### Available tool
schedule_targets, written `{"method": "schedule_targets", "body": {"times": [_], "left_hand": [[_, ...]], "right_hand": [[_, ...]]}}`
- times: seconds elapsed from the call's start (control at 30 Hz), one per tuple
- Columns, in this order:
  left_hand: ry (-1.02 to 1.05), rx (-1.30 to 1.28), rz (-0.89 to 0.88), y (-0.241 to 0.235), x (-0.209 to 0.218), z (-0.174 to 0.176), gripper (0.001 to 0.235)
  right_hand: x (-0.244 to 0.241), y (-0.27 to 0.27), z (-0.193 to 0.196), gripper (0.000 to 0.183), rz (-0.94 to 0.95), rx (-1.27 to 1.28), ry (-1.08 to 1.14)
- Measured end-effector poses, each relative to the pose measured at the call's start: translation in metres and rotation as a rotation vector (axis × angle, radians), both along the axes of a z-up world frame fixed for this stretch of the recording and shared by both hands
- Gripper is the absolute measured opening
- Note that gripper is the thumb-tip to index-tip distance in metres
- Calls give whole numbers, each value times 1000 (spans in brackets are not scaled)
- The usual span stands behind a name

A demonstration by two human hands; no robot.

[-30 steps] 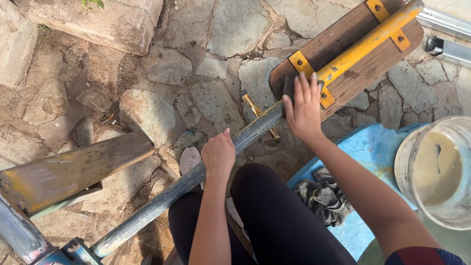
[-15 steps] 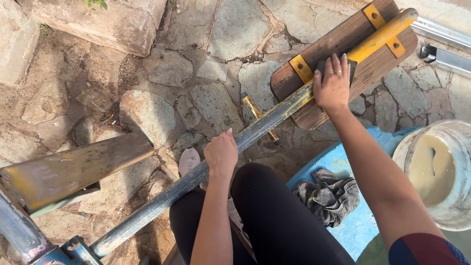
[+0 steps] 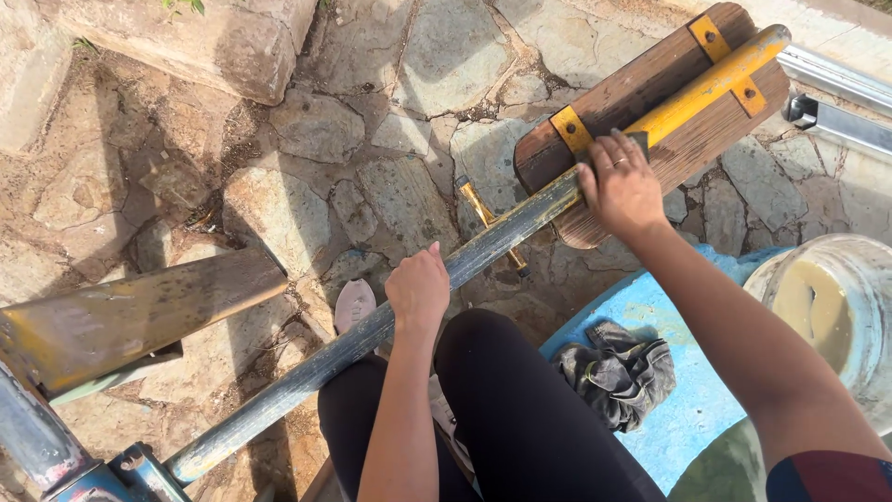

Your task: Wet sanding a metal pole using sandpaper and a sanding block with water.

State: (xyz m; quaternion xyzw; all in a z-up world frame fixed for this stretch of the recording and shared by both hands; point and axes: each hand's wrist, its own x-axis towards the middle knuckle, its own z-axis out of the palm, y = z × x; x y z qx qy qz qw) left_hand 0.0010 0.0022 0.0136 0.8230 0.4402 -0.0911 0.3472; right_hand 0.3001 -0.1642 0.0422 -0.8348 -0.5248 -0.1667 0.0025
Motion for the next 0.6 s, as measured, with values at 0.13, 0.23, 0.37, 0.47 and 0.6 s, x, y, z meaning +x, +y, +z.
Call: {"method": "schedule_targets", "body": {"times": [0.13, 0.23, 0.37, 0.47, 0.6], "left_hand": [[-31, 3, -7, 7, 2, 4, 66], [15, -11, -32, 3, 1, 6, 66], [1, -5, -33, 0, -2, 9, 65], [1, 5, -38, 4, 4, 1, 65], [15, 33, -48, 2, 1, -4, 66]], "right_hand": [[-16, 16, 18, 54, -78, -62, 109], [-14, 10, 8, 34, 102, 49, 184], [0, 6, -5, 34, -81, 49, 106], [-70, 27, 7, 36, -37, 42, 245], [-147, 33, -3, 33, 205, 133, 431]]}}
